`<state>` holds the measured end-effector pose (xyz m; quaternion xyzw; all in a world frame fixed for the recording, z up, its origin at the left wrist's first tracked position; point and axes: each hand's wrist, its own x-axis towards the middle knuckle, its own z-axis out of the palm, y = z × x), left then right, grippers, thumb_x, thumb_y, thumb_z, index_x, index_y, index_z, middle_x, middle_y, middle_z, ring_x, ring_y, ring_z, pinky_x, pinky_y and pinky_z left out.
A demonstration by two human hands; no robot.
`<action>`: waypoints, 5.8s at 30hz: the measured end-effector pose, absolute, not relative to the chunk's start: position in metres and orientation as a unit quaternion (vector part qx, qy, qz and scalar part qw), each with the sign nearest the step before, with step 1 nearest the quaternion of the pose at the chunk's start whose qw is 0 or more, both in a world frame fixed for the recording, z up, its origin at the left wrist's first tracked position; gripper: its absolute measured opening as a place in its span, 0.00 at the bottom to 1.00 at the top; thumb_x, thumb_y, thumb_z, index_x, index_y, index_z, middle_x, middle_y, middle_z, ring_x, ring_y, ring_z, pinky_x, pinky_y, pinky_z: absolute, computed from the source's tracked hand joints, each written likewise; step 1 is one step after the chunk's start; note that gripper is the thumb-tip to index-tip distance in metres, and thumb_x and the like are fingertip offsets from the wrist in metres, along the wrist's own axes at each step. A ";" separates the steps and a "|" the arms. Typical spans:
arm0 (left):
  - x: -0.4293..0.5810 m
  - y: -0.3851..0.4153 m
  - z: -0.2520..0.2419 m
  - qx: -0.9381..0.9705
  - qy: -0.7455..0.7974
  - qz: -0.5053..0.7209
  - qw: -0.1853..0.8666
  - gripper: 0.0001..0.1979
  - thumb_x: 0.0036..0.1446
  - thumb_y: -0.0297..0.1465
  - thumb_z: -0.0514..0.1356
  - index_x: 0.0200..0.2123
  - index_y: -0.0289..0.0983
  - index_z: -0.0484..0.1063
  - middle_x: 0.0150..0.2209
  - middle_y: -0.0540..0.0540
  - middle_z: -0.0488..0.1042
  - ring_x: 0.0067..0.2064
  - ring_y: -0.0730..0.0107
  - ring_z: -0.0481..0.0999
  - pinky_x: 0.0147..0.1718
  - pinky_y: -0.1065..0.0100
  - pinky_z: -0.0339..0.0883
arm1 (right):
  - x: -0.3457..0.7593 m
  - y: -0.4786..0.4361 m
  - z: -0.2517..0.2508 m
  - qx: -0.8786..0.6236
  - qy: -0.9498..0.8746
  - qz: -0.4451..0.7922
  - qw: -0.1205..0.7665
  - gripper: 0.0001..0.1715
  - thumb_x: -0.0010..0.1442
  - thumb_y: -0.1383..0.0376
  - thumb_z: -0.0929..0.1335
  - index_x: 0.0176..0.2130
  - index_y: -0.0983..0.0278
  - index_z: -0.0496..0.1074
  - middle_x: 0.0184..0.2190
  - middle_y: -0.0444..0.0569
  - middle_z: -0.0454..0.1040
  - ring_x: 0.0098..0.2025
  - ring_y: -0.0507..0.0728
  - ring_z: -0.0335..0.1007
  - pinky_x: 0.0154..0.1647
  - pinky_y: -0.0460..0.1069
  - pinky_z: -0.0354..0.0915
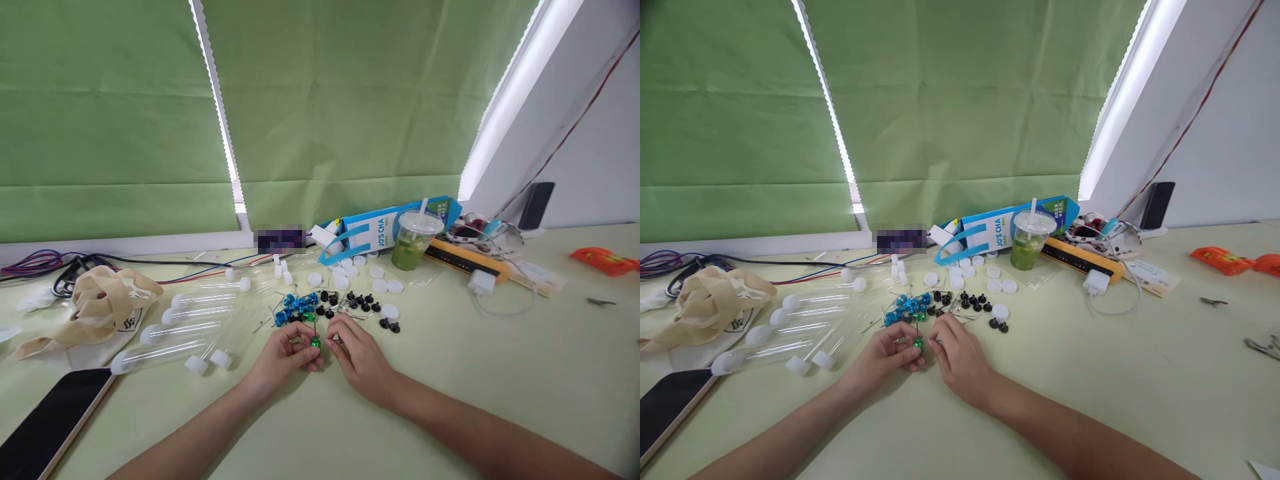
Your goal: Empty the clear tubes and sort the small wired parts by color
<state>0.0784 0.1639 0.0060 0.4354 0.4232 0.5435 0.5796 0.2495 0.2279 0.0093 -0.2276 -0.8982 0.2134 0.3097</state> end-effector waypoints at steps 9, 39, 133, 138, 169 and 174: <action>0.079 0.163 0.008 0.437 0.422 0.542 0.581 0.12 0.48 0.32 0.65 0.32 0.35 0.66 0.27 0.51 0.69 0.31 0.67 0.76 0.30 0.67 0.69 | 0.249 0.227 0.011 -0.238 -0.895 0.220 0.307 0.07 0.63 0.69 0.56 0.35 0.62 0.60 0.35 0.49 0.63 0.36 0.54 0.61 0.37 0.50 0.60; 0.078 0.164 0.004 0.446 0.418 0.539 0.580 0.11 0.49 0.31 0.64 0.32 0.34 0.66 0.28 0.50 0.69 0.31 0.67 0.76 0.30 0.66 0.69 | 0.250 0.227 0.010 -0.232 -0.893 0.227 0.311 0.04 0.62 0.69 0.57 0.36 0.63 0.59 0.37 0.50 0.62 0.38 0.55 0.60 0.38 0.50 0.60; 0.077 0.165 0.002 0.426 0.427 0.556 0.572 0.12 0.47 0.33 0.66 0.34 0.34 0.70 0.29 0.51 0.65 0.28 0.69 0.75 0.26 0.69 0.68 | 0.248 0.230 0.003 -0.284 -0.873 0.248 0.309 0.08 0.63 0.67 0.56 0.31 0.61 0.59 0.20 0.40 0.60 0.22 0.51 0.55 0.24 0.44 0.53; 0.076 0.165 0.001 0.432 0.422 0.553 0.574 0.11 0.49 0.32 0.64 0.35 0.34 0.69 0.28 0.51 0.65 0.29 0.69 0.75 0.27 0.69 0.68 | 0.248 0.229 0.004 -0.266 -0.875 0.266 0.306 0.06 0.63 0.68 0.57 0.33 0.61 0.58 0.25 0.41 0.61 0.26 0.51 0.57 0.28 0.44 0.54; 0.076 0.166 -0.002 0.428 0.423 0.561 0.569 0.10 0.49 0.31 0.65 0.34 0.35 0.69 0.28 0.52 0.64 0.29 0.70 0.75 0.26 0.71 0.68 | 0.250 0.229 0.007 -0.257 -0.885 0.227 0.313 0.08 0.64 0.68 0.56 0.35 0.62 0.61 0.34 0.47 0.64 0.35 0.54 0.63 0.37 0.48 0.60; 0.076 0.166 -0.001 0.432 0.426 0.558 0.566 0.10 0.49 0.31 0.64 0.34 0.35 0.69 0.28 0.52 0.65 0.29 0.69 0.75 0.26 0.70 0.68 | 0.250 0.229 0.008 -0.260 -0.888 0.215 0.313 0.09 0.64 0.68 0.56 0.34 0.62 0.62 0.32 0.47 0.64 0.33 0.53 0.62 0.36 0.48 0.59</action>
